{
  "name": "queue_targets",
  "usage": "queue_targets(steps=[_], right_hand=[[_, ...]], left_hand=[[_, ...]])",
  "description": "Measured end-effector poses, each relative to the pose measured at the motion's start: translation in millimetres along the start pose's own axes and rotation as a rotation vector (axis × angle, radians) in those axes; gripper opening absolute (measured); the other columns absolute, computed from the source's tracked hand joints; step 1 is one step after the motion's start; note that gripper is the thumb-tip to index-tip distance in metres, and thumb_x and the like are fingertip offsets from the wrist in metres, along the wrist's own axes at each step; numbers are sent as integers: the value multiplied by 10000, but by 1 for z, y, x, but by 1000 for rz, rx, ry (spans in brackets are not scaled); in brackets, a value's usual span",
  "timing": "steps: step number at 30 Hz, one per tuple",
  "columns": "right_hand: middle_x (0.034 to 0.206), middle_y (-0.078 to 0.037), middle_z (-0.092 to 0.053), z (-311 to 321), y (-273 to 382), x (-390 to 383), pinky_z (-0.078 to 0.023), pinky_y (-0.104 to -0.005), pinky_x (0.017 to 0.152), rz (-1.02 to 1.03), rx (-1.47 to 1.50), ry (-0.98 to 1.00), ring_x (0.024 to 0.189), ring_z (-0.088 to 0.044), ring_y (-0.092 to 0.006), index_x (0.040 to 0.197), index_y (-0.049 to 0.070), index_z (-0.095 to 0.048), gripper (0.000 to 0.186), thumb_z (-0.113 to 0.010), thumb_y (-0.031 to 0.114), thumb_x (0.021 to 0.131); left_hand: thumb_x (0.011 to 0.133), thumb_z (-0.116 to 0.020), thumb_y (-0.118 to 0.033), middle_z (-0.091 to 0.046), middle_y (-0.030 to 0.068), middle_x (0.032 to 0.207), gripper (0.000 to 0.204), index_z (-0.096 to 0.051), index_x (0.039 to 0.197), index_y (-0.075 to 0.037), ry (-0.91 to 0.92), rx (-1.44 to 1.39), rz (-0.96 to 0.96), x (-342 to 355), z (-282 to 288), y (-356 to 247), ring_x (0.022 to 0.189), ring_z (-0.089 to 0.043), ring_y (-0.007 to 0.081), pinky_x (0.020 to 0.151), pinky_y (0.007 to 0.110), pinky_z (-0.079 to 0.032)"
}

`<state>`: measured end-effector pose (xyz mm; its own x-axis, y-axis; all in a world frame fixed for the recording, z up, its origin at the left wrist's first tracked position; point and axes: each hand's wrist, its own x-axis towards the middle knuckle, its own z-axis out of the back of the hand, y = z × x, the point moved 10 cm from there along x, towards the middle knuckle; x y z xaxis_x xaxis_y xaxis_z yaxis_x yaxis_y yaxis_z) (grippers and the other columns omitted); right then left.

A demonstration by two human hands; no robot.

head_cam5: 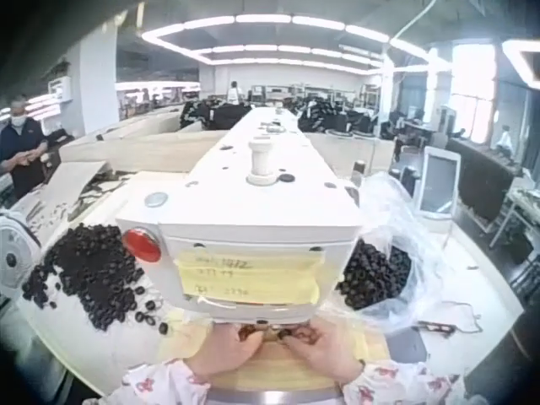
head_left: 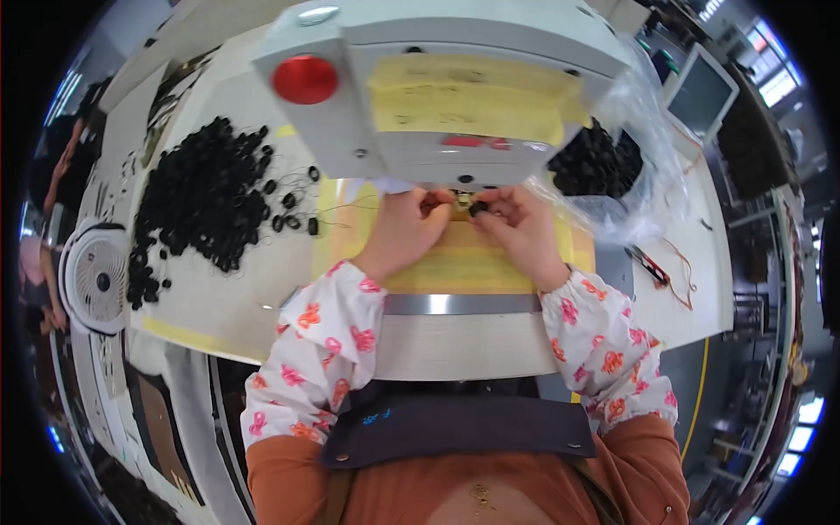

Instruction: The recorder is using a specialized sewing machine to attach black plastic components to leather straps in a workshop environment.

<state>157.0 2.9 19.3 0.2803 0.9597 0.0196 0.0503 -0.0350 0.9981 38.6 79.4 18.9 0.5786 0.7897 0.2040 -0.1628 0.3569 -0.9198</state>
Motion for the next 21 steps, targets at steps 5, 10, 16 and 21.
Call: queue_targets(steps=[5,10,16,21], right_hand=[[894,-53,-581,13,3,-10,-476,-194,688,55,37,-26,812,-572,-83,948,-36,-512,200,-581,-73,764],[862,-61,-594,6,3,-18,-487,-207,677,56,25,-6,762,-582,-88,940,-43,-513,171,-560,-70,778],[837,-88,-601,-5,-5,-17,-490,-221,556,-212,-8,146,641,-591,-104,988,-44,-475,213,-523,-25,781],[835,-98,-603,-10,-10,-10,-477,-219,526,-277,-167,168,619,-585,-104,981,-35,-454,219,-522,-13,774]], left_hand=[[751,-520,-32,-582,18,734,131,-583,835,47,190,-157,59,-4,-23,-13,646,-505,57,586,198,-420],[750,-533,-35,-561,-7,733,139,-592,859,28,253,-134,89,-14,-27,-11,605,-454,40,546,190,-390],[727,-643,-111,-523,-16,671,206,-597,895,0,342,-154,13,-17,-34,-23,572,-460,65,536,202,-390],[713,-674,-135,-556,50,689,235,-603,907,-23,364,97,-171,-14,-38,-41,577,-533,149,558,255,-429]])
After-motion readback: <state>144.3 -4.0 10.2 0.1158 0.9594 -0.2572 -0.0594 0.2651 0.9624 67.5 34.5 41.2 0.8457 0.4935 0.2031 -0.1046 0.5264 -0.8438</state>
